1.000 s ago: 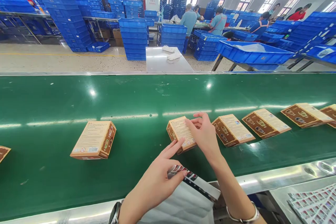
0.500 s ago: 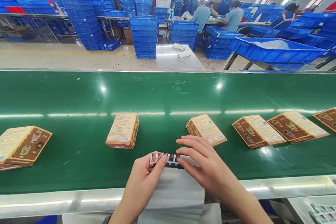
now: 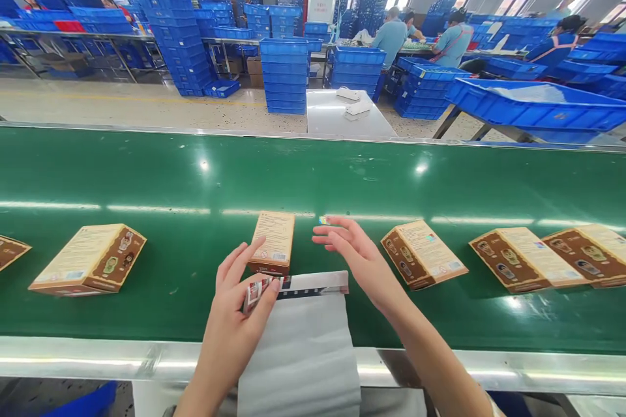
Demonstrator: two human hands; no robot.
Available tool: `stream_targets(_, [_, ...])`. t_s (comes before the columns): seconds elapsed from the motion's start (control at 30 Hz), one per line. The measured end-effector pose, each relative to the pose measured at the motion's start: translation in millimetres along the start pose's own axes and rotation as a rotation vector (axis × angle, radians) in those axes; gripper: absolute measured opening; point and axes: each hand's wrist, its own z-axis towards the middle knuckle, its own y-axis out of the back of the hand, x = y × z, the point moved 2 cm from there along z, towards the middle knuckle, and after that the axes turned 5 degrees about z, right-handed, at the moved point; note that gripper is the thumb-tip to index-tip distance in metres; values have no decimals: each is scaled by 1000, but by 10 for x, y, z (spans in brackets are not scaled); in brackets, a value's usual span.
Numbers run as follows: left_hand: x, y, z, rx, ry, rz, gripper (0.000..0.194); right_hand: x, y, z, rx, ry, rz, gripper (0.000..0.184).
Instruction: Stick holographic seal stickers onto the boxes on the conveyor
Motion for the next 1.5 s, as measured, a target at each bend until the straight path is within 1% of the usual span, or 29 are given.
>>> stream_targets(0.1, [119, -56, -6, 135, 44, -31, 33, -72, -167, 293, 19, -37, 72, 38])
stream_targets(0.17, [141, -121, -43, 212, 57, -71, 33, -92, -245, 394, -8, -26, 61, 37])
stream_targets(0.23, [118, -180, -83, 251, 46, -84, 34, -107, -284, 428, -50, -19, 29, 33])
stream_targets(0.3, [68, -222, -109, 265, 31, -74, 35, -126, -293, 421, -81, -24, 8, 29])
stream_targets(0.57, [-108, -312, -103, 365, 13, -87, 34, -165, -236, 337, -208, -36, -52, 29])
stream_targets(0.9, [-204, -382, -98, 446, -8, -113, 33, -175, -172, 238, -300, 42, -251, 26])
stream_targets(0.97, [-213, -388, -97, 461, -20, -116, 32, -160, -167, 209, -319, 51, -309, 23])
stream_targets(1.1, [-226, -405, -91, 485, -42, -119, 33, -127, -138, 170, -341, 26, -393, 22])
stream_targets(1.2, [-229, -428, -93, 497, -61, -146, 32, -114, -46, 228, -375, 24, -440, 36])
stream_targets(1.23, [-228, -435, -98, 497, -64, -166, 31, -108, 3, 261, -385, 26, -460, 37])
stream_targets(1.3, [-219, -441, -117, 473, -59, -215, 28, -81, 117, 310, -391, 29, -500, 32])
stream_targets(1.37, [-194, -429, -147, 419, -22, -273, 28, -17, 219, 286, -385, 41, -530, 24])
stream_targets(1.43, [-147, -398, -188, 363, 79, -323, 32, 89, 259, 160, -331, 109, -592, 21])
stream_targets(1.47, [-121, -378, -211, 347, 144, -345, 35, 146, 244, 66, -264, 159, -623, 21])
stream_targets(1.5, [-96, -356, -234, 337, 208, -364, 38, 198, 208, -40, -162, 214, -654, 20])
